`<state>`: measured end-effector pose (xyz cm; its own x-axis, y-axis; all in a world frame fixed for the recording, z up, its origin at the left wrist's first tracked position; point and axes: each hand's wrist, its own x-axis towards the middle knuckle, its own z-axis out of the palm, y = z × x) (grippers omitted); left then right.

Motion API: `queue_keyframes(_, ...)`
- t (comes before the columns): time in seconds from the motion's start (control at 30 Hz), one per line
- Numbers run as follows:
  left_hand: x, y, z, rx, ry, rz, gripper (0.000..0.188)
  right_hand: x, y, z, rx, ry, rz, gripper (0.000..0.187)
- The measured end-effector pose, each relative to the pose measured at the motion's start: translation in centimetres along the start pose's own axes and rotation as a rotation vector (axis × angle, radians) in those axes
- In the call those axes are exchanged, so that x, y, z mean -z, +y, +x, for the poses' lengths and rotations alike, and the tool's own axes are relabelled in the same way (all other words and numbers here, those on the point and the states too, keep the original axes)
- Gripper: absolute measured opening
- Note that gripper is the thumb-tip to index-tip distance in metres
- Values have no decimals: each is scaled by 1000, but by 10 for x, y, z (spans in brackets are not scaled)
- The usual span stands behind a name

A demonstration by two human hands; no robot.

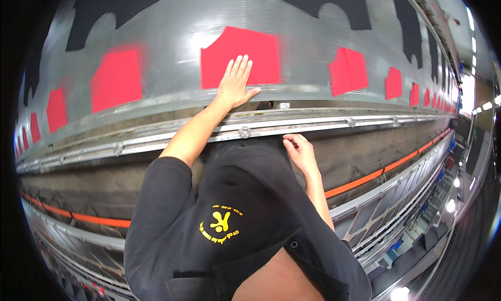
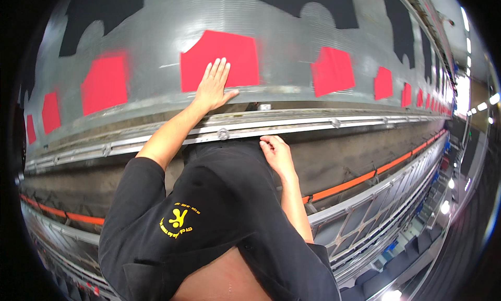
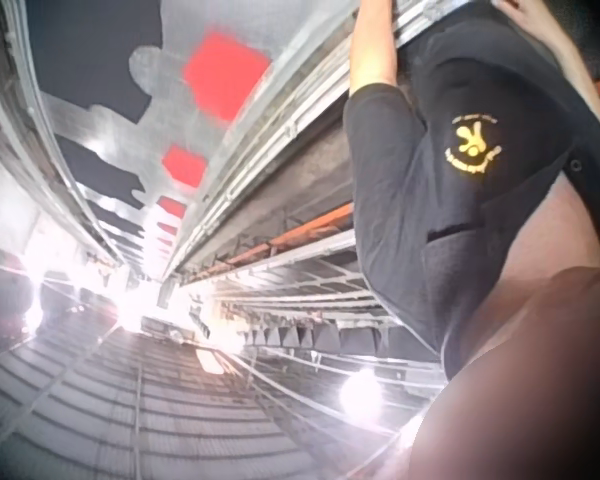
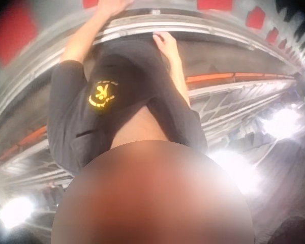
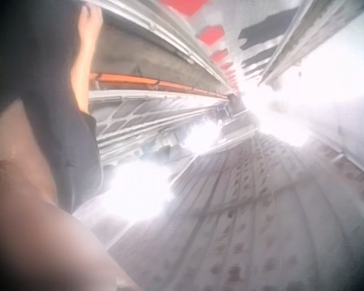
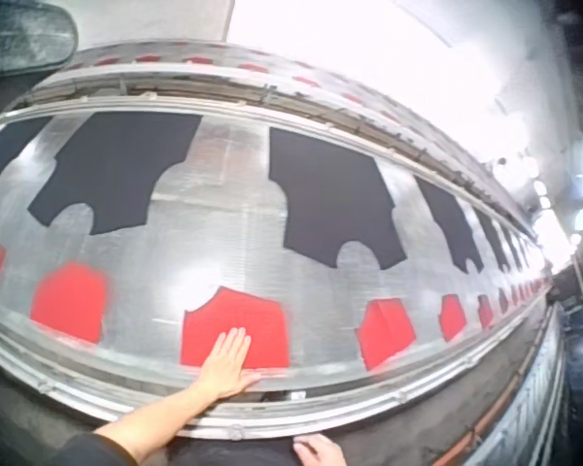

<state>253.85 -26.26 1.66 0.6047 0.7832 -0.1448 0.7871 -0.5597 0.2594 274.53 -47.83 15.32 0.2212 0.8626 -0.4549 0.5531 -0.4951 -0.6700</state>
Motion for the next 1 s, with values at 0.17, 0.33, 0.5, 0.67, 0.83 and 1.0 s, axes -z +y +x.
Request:
queue_keyframes(0.17,-8,52,31,-80,-21,-79,101,70,33,16,-20,82,-14,21)
queue_keyframes(0.33,-19,90,65,48,27,-16,98,152,137,79,-34,213,177,25)
queue_keyframes(0.5,-30,132,94,249,134,41,93,254,225,190,-8,285,262,32)
queue_keyframes(0.67,-54,183,77,531,191,18,96,303,237,301,190,407,11,38)
queue_keyframes(0.83,-53,249,86,666,213,-325,91,333,233,356,46,370,-239,39)
queue_keyframes(1.0,-49,303,91,639,464,-535,62,344,223,374,-60,242,-293,33)
